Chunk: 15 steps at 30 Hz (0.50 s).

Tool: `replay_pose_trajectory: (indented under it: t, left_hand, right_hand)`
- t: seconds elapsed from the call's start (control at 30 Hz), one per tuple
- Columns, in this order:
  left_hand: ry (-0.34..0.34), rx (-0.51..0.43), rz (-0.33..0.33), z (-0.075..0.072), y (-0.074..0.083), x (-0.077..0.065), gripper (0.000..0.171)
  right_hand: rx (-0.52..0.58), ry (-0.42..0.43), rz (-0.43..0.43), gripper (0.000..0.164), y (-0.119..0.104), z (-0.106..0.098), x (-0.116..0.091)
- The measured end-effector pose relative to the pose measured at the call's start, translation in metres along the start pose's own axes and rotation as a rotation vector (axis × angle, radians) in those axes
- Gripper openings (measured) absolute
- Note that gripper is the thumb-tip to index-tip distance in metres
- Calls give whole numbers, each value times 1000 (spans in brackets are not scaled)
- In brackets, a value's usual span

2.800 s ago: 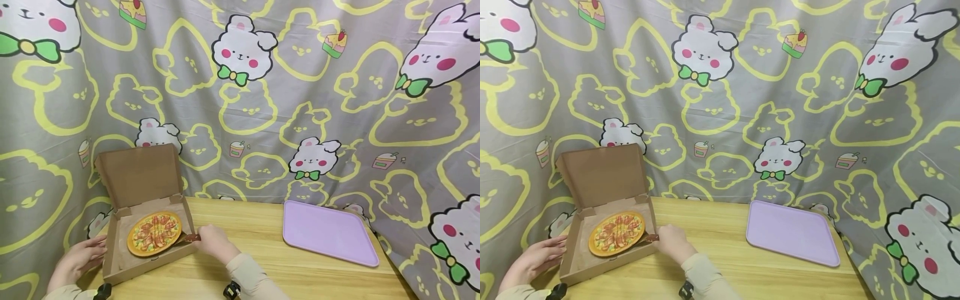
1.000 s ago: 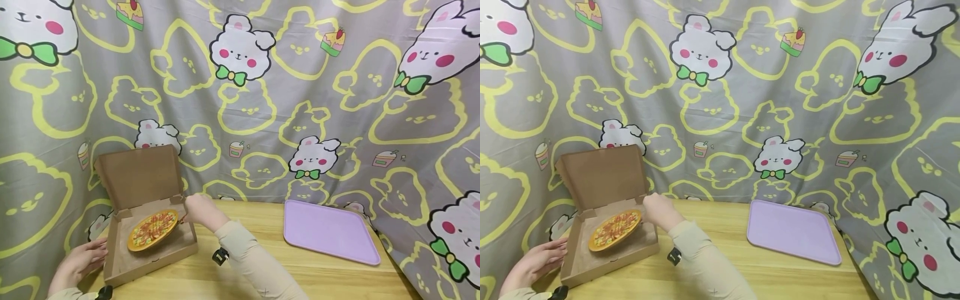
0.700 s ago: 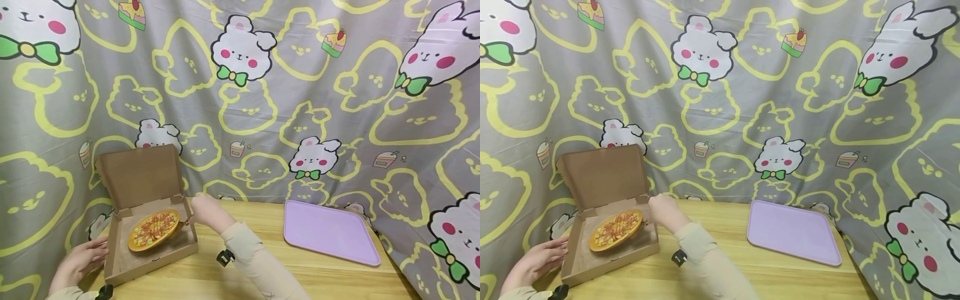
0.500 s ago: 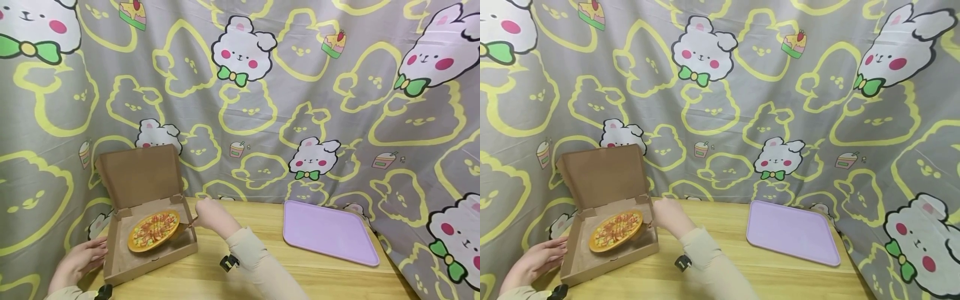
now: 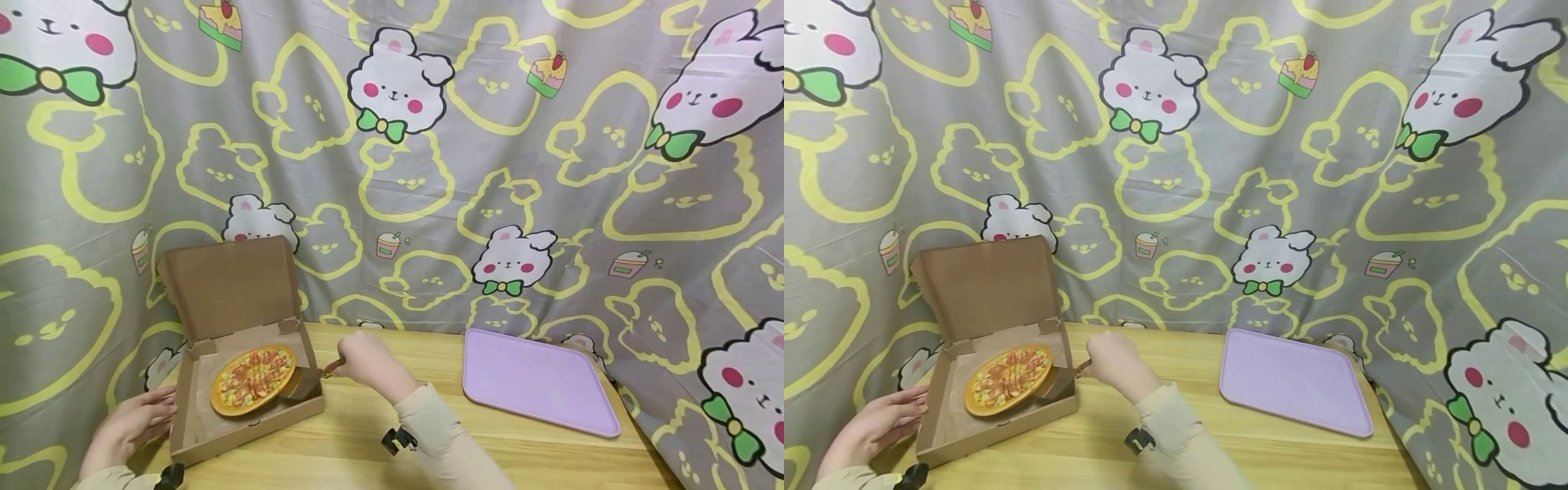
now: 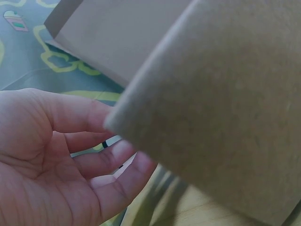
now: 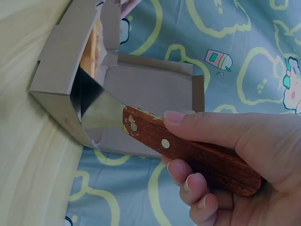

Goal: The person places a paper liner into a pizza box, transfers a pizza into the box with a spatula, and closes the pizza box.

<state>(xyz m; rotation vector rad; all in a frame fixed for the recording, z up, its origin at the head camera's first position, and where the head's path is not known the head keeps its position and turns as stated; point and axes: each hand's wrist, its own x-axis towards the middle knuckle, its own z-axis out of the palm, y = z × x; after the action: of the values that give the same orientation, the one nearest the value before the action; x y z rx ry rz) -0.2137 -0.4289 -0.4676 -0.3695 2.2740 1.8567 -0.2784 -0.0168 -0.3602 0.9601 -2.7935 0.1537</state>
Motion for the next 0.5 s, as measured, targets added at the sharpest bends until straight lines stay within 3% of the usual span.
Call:
replay_pose_trajectory:
  t: [0.5]
  left_hand:
    - [14, -12, -9, -1, -1, 0, 79]
  right_hand:
    - [-6, 0, -22, 37, 18, -20, -18]
